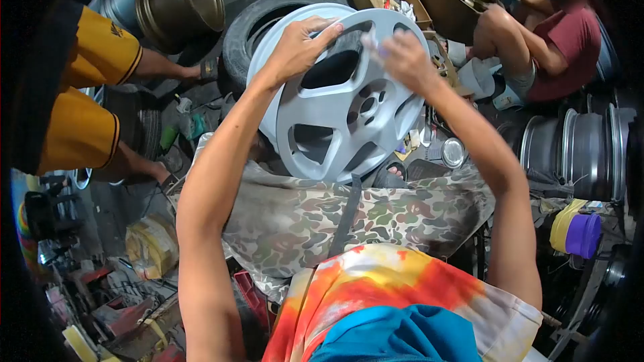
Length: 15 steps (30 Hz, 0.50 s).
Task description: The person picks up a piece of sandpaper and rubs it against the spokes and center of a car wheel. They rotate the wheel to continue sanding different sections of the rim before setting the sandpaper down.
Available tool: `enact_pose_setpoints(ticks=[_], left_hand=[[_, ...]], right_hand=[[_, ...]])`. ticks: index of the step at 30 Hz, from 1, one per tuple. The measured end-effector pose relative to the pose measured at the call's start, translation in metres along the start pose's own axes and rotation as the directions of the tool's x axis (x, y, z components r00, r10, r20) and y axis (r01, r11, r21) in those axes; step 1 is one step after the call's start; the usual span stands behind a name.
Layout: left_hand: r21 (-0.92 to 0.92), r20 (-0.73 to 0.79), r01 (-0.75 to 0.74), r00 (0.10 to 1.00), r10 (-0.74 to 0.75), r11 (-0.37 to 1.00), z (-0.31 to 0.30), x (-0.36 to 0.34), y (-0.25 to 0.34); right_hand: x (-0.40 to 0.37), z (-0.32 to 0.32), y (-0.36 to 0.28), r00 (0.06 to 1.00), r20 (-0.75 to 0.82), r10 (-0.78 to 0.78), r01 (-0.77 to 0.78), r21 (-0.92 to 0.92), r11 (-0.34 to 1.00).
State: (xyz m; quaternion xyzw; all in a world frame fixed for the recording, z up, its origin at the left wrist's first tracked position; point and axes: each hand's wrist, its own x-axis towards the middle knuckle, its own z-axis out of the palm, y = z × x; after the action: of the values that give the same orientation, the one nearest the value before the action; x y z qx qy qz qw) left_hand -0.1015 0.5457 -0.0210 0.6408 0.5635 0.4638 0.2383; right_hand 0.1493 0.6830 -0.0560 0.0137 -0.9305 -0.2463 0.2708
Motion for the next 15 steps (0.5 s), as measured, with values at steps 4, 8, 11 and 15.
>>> enact_pose_setpoints(ticks=[4, 8, 11, 15], left_hand=[[0.01, -0.03, -0.026, 0.999, 0.027, 1.0, 0.002, 0.001, -0.004], [-0.011, -0.019, -0.037, 0.999, 0.037, 0.999, 0.006, 0.003, -0.007], [-0.033, -0.012, 0.031, 0.999, -0.031, 0.999, 0.0, -0.002, -0.001], [-0.036, -0.038, 0.001, 0.999, -0.002, 0.999, 0.003, -0.008, 0.006]], right_hand=[[-0.019, -0.008, -0.058, 0.997, 0.061, 0.044, -0.057, 0.236, 0.97], [0.005, -0.018, 0.011, 0.996, 0.077, 0.032, -0.03, -0.031, 0.999], [0.017, -0.013, 0.01, 0.995, 0.097, -0.001, 0.007, -0.066, 0.998], [0.007, -0.019, -0.106, 0.885, 0.116, 0.45, -0.446, 0.485, 0.752]])
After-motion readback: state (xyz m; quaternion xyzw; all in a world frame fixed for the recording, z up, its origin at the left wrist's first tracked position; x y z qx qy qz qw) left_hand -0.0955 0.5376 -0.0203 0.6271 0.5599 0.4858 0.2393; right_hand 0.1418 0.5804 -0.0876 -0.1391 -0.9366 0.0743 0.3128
